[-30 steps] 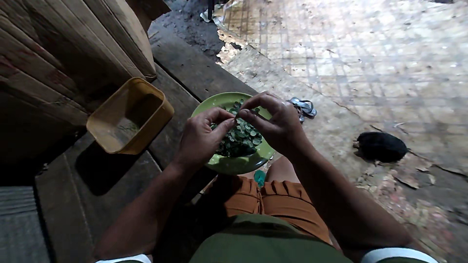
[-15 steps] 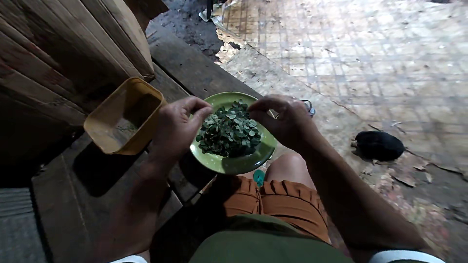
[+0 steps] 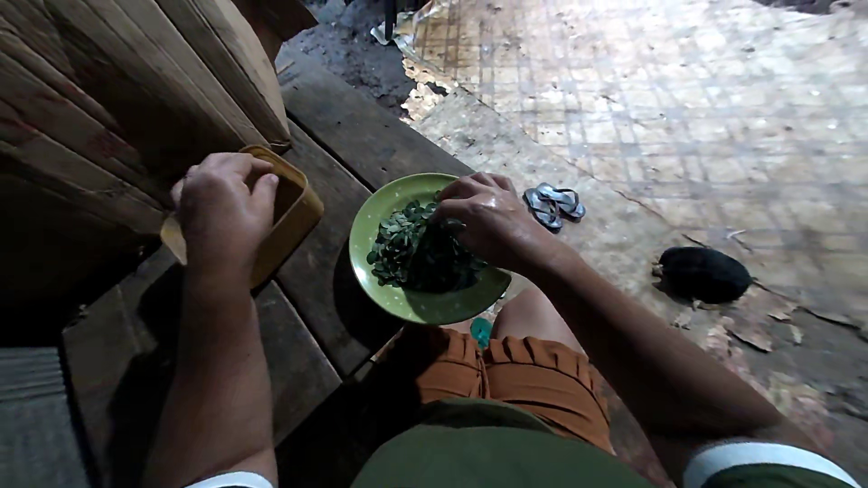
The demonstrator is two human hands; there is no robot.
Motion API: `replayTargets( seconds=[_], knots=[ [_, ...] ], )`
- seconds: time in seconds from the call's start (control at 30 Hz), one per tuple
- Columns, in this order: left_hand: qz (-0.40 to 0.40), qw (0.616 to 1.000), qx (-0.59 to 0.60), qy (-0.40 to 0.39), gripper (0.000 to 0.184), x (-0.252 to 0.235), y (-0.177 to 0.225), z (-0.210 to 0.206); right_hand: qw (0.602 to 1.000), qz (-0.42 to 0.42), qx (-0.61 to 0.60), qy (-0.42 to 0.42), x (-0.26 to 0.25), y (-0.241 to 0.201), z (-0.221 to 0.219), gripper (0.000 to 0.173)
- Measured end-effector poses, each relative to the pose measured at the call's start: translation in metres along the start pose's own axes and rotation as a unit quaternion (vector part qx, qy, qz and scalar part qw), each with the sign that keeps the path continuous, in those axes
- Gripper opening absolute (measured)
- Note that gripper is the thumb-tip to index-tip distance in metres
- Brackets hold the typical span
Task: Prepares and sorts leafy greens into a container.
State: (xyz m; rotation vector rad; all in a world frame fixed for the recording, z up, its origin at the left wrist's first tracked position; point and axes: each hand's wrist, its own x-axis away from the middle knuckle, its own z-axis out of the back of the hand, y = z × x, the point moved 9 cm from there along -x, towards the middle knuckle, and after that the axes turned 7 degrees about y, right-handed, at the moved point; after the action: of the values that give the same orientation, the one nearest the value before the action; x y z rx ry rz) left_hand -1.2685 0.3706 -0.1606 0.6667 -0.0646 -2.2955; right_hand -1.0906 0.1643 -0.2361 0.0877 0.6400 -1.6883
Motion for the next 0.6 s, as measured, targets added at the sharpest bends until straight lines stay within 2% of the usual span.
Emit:
replayTargets(
  seconds=[0.07,0.17,0.3,0.4,0.43,0.53,0.6],
  knots=[
    [-0.033,0.998,0.053,0.005,0.029,0.001,0.012,-0.003,1.0,0.009,-0.001,0.016,-0.002,-0.001,0.005,0.01],
    [-0.076,0.983,0.166,-0.019,0.03,0.01,0.041,-0.013,0.998,-0.01,-0.043,0.054,0.0,0.005,0.023,0.009],
    [-0.083,0.921,0.359,-0.124,0.03,0.036,0.092,-0.037,0.973,-0.093,-0.182,0.109,0.005,0.016,0.038,0.013],
    [-0.057,0.842,0.488,-0.225,0.05,0.058,0.124,-0.06,0.921,-0.13,-0.338,0.143,0.01,0.013,0.033,0.014],
    [-0.044,0.818,0.52,-0.24,0.05,0.063,0.131,-0.065,0.897,-0.14,-0.391,0.152,0.012,0.011,0.029,0.013],
    [0.03,0.779,0.584,-0.226,0.027,0.069,0.136,-0.071,0.829,-0.167,-0.509,0.159,0.014,0.005,0.017,0.014],
    [0.069,0.755,0.619,-0.207,0.016,0.069,0.133,-0.073,0.803,-0.17,-0.549,0.156,0.016,0.004,0.013,0.012]
  ],
)
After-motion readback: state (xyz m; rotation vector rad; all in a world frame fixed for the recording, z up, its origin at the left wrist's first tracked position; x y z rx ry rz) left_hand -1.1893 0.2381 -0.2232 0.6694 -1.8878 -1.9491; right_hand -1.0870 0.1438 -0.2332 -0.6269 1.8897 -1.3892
